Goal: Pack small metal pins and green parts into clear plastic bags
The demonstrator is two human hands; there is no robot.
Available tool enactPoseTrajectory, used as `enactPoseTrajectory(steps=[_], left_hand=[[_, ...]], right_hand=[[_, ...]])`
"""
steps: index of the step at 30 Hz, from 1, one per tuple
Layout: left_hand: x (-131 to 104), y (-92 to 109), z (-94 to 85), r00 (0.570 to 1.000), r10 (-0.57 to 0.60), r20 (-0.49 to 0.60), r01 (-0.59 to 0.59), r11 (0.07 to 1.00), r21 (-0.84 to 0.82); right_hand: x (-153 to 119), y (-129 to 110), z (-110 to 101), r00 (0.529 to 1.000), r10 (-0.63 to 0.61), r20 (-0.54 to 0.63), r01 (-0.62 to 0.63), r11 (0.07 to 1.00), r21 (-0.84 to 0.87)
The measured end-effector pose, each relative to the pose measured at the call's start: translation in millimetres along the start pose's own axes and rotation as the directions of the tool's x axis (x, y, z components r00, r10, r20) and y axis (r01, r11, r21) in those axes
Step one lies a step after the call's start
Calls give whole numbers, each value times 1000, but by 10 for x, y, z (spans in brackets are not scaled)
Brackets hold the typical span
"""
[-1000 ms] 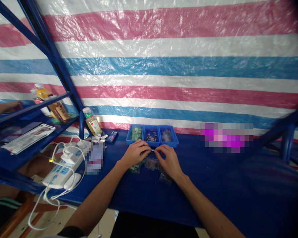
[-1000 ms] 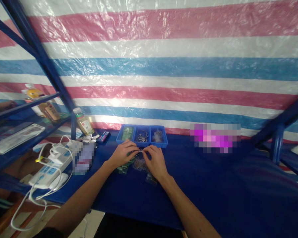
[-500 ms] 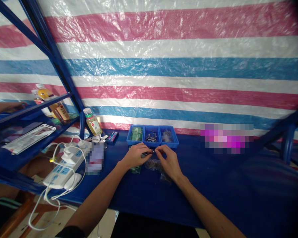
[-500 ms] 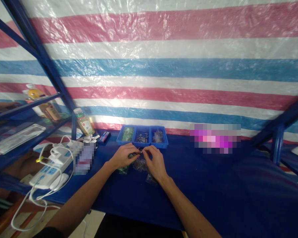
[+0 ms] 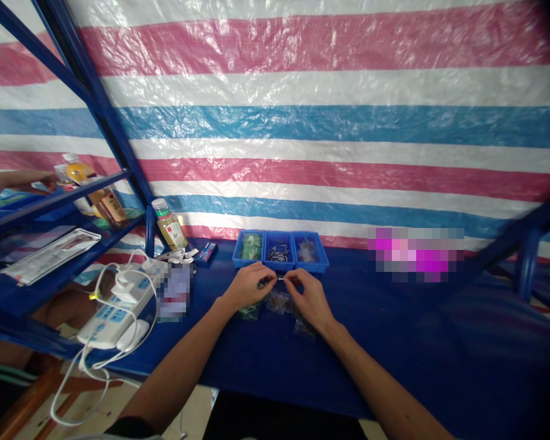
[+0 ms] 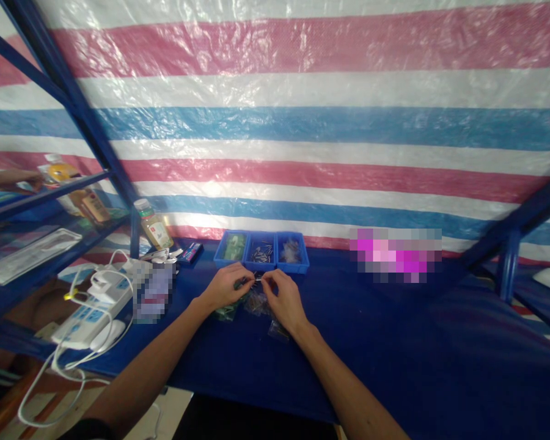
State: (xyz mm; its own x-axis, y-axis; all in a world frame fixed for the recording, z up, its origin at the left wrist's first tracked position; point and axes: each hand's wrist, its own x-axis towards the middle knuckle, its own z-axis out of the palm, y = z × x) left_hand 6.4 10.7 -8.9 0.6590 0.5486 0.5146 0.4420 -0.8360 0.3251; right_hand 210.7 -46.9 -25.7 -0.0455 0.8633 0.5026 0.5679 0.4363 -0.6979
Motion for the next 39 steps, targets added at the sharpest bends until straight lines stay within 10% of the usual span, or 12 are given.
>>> enactPoseTrajectory(steps=[39], left_hand=[[19, 44, -8, 999, 37, 1, -37, 999, 1]], right_hand=[[-25, 37, 35, 995, -38, 96, 42, 998, -39]])
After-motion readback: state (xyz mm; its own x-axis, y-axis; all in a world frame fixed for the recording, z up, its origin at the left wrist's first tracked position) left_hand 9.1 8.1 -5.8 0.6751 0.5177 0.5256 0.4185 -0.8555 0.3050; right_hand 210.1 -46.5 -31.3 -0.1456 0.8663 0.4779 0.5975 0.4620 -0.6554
